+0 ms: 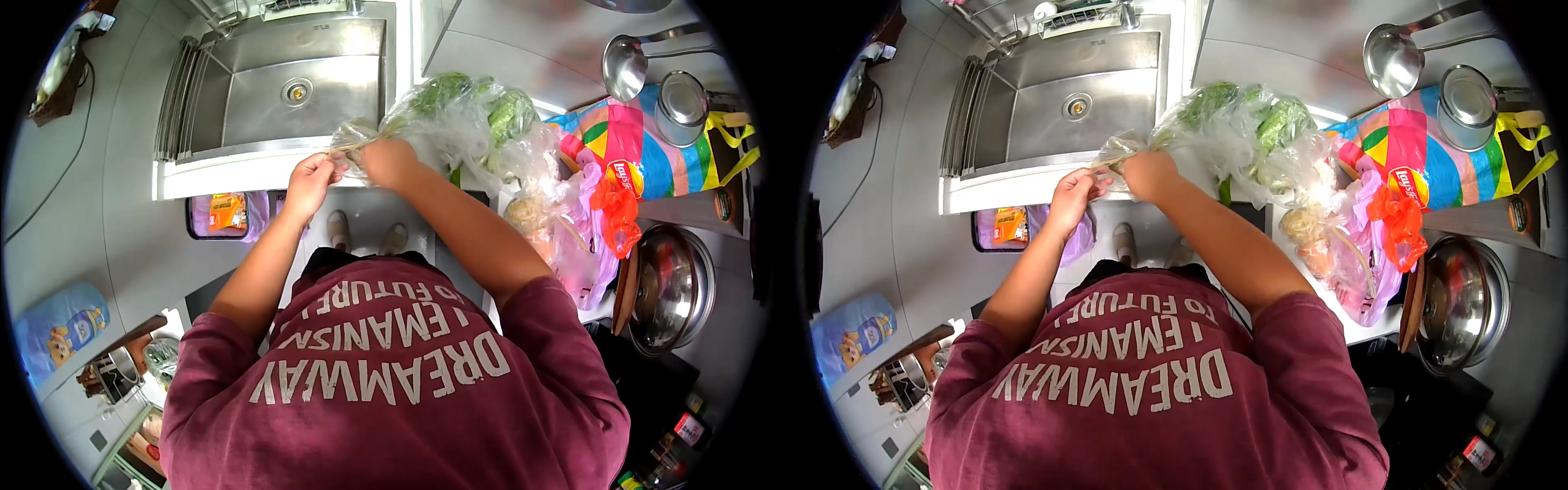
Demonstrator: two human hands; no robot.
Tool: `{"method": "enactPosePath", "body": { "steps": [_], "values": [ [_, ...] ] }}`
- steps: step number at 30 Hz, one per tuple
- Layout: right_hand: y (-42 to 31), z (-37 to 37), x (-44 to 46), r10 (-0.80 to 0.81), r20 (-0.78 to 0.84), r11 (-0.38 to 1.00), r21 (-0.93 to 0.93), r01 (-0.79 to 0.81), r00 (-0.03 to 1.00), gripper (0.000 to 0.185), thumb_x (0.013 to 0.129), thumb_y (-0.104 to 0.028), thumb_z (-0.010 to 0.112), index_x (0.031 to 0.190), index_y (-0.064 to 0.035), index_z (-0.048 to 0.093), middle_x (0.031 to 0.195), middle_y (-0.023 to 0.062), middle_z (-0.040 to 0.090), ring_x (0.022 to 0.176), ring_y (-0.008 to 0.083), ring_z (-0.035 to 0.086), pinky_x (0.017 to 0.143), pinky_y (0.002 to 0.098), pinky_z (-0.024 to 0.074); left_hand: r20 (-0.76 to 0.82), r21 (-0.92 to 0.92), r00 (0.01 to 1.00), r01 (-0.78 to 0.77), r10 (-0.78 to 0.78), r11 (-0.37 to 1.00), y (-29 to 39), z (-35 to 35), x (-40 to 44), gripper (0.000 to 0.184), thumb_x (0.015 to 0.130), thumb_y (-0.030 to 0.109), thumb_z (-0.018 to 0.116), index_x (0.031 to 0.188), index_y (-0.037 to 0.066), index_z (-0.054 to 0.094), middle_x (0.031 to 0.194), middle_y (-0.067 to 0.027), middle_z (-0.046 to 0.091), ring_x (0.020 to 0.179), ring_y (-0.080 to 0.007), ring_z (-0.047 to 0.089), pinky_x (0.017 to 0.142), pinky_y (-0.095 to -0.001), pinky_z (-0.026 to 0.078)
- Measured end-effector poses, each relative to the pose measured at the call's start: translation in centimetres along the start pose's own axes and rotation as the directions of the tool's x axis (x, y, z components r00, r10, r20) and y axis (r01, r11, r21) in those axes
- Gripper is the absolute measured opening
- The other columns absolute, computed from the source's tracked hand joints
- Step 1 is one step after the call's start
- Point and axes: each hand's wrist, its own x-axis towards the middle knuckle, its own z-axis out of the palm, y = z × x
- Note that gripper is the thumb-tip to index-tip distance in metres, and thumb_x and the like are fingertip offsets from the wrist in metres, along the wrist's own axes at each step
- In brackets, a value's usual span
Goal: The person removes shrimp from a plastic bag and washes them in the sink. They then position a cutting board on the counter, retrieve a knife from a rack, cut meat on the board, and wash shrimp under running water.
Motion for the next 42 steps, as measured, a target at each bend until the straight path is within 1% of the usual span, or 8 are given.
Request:
{"method": "enactPosePath", "body": {
  "steps": [3, 6, 21, 30, 33, 35, 39, 42],
  "values": [
    [-0.3, 0.3, 0.5, 0.086, -0.081, 0.996, 0.009, -0.086, 0.993, 0.017, 0.076, -0.014, 0.056, 0.082, -0.0104, 0.072, 0.075, 0.0096, 0.069, 0.072, 0.0269, 0.068, 0.062, 0.0394, 0.0526, 0.008, -0.009, 0.999, 0.037, -0.037, 0.999, -0.9, 0.2, 0.0, 0.02, 0.094, 0.011, 0.044, 0.082, 0.004, 0.059, 0.12, -0.0116, 0.06, 0.097, -0.0176, 0.064, 0.079, -0.0267, 0.049],
    [-0.8, 0.8, 1.4, 0.096, -0.044, 0.994, -0.039, -0.098, 0.994, 0.021, 0.078, -0.029, 0.067, 0.079, -0.0093, 0.071, 0.077, 0.0115, 0.069, 0.073, 0.0271, 0.068, 0.061, 0.038, 0.0531, -0.026, 0.014, 0.998, 0.056, -0.056, 0.998, -0.9, 0.0, 0.1, 0.02, 0.094, 0.011, 0.045, 0.082, 0.003, 0.059, 0.12, -0.0113, 0.06, 0.097, -0.0179, 0.064, 0.078, -0.0261, 0.049],
    [-0.7, 4.6, 1.6, -0.05, -0.389, 0.991, -0.133, -0.002, 0.92, 0.012, 0.07, -0.011, 0.059, 0.076, -0.0073, 0.068, 0.071, 0.0101, 0.065, 0.068, 0.0248, 0.066, 0.058, 0.0382, 0.0504, -0.021, 0.087, 0.991, 0.134, -0.133, 0.987, -2.4, 1.1, -0.4, 0.023, 0.093, 0.012, 0.048, 0.075, 0.003, 0.059, 0.112, -0.0085, 0.062, 0.091, -0.0152, 0.063, 0.073, -0.0251, 0.048],
    [0.1, 0.8, 0.6, 0.049, -0.342, 0.983, -0.149, -0.105, 0.938, 0.009, 0.073, -0.015, 0.062, 0.076, -0.0082, 0.067, 0.07, 0.0096, 0.066, 0.067, 0.0264, 0.066, 0.058, 0.0404, 0.0499, -0.038, 0.001, 0.998, 0.05, -0.05, 0.999, 1.6, 1.4, 0.6, 0.022, 0.092, 0.013, 0.049, 0.074, 0.004, 0.06, 0.111, -0.0084, 0.064, 0.087, -0.0157, 0.065, 0.072, -0.0248, 0.05],
    [-0.3, -0.9, -0.2, 0.058, -0.409, 0.993, -0.071, -0.095, 0.911, 0.013, 0.073, -0.015, 0.059, 0.075, -0.0087, 0.07, 0.074, 0.0131, 0.067, 0.072, 0.0267, 0.067, 0.063, 0.0399, 0.0513, -0.033, 0.106, 0.999, 0.01, -0.007, 0.994, 3.5, 2.2, 1.3, 0.019, 0.09, 0.015, 0.052, 0.078, 0.005, 0.063, 0.089, -0.0041, 0.065, 0.077, -0.0119, 0.062, 0.066, -0.0242, 0.048],
    [-0.2, -2.6, -0.6, 0.195, -0.241, 0.981, 0.041, -0.191, 0.951, 0.015, 0.072, -0.02, 0.065, 0.077, -0.0056, 0.068, 0.075, 0.0148, 0.066, 0.074, 0.0296, 0.066, 0.067, 0.0414, 0.051, -0.072, 0.167, 0.997, 0.003, 0.009, 0.986, 4.1, 2.7, 2.0, 0.019, 0.088, 0.017, 0.053, 0.075, 0.006, 0.061, 0.072, 0.0005, 0.06, 0.069, -0.009, 0.057, 0.061, -0.0236, 0.045],
    [0.9, -6.3, -2.5, 0.241, -0.164, 0.955, 0.214, -0.204, 0.957, 0.018, 0.073, -0.021, 0.066, 0.08, -0.0046, 0.068, 0.076, 0.0146, 0.066, 0.074, 0.0321, 0.064, 0.07, 0.0425, 0.0508, -0.055, 0.143, 0.998, -0.019, 0.027, 0.99, 4.7, 3.0, 2.7, 0.02, 0.088, 0.017, 0.053, 0.072, 0.007, 0.059, 0.069, 0.0025, 0.056, 0.066, -0.0078, 0.055, 0.059, -0.0239, 0.043],
    [1.2, -7.7, -3.8, 0.202, -0.139, 0.974, 0.135, -0.183, 0.969, 0.017, 0.073, -0.021, 0.065, 0.079, -0.0054, 0.067, 0.074, 0.0143, 0.065, 0.073, 0.0322, 0.064, 0.069, 0.0432, 0.0506, 0.001, 0.212, 0.998, -0.055, 0.057, 0.976, 5.6, 4.1, 2.6, 0.019, 0.088, 0.017, 0.052, 0.072, 0.008, 0.058, 0.068, 0.0022, 0.055, 0.066, -0.0076, 0.054, 0.059, -0.0239, 0.043]
  ]
}}
